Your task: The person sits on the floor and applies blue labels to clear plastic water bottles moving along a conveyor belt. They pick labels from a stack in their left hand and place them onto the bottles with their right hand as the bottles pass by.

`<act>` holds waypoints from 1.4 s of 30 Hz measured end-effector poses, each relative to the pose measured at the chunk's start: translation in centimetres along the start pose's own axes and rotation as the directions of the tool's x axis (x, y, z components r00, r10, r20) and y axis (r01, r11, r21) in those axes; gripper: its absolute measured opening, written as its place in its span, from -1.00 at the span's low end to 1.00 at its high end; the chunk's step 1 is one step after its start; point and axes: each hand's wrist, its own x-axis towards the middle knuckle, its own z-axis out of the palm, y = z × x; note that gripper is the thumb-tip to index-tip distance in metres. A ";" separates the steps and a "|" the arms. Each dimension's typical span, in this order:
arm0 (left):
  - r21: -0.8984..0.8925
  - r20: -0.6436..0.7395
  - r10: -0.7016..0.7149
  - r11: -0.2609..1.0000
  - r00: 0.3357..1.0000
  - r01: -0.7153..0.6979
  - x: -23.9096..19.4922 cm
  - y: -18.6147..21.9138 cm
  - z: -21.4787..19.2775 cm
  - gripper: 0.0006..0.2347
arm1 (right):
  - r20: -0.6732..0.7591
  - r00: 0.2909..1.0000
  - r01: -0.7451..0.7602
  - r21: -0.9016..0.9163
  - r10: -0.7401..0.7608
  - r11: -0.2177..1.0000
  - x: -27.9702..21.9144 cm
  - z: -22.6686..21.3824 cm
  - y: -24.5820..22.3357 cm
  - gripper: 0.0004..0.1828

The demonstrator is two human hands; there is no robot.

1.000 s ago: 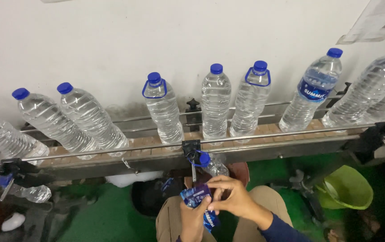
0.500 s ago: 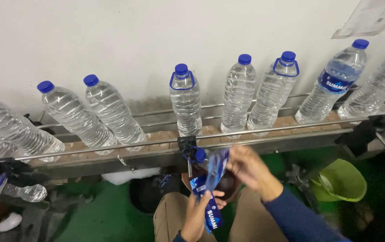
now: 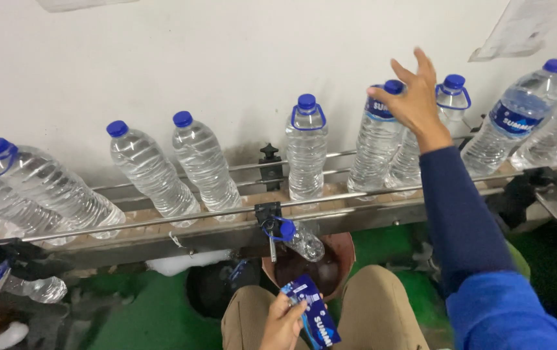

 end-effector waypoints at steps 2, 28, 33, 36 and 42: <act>0.047 0.026 -0.044 0.998 0.999 0.042 -1.1 2.1 0.2 -0.58 | 0.056 0.991 -0.130 0.095 0.125 0.987 -1.7 -0.2 -2.4 -0.13; 0.804 0.088 0.518 0.467 0.851 -0.368 -6.7 16.2 -9.7 -0.69 | 0.633 0.750 -0.483 0.721 -0.191 0.497 -30.9 20.7 -15.7 -0.79; 0.718 0.307 0.290 0.554 0.906 -0.421 -10.5 20.6 -10.3 -0.93 | 0.736 0.539 -0.427 0.658 -0.410 0.620 -30.6 21.5 -18.6 -0.29; 0.782 0.302 0.374 0.429 0.877 -0.452 -10.8 22.0 -12.1 -0.94 | 0.642 0.718 -0.359 0.671 -0.268 0.649 -32.2 24.8 -19.9 -0.72; 0.696 0.085 0.430 0.620 0.899 -0.363 -10.5 24.3 -16.9 -0.84 | 0.656 0.745 -0.427 0.608 -0.122 0.669 -32.0 26.2 -23.3 -0.84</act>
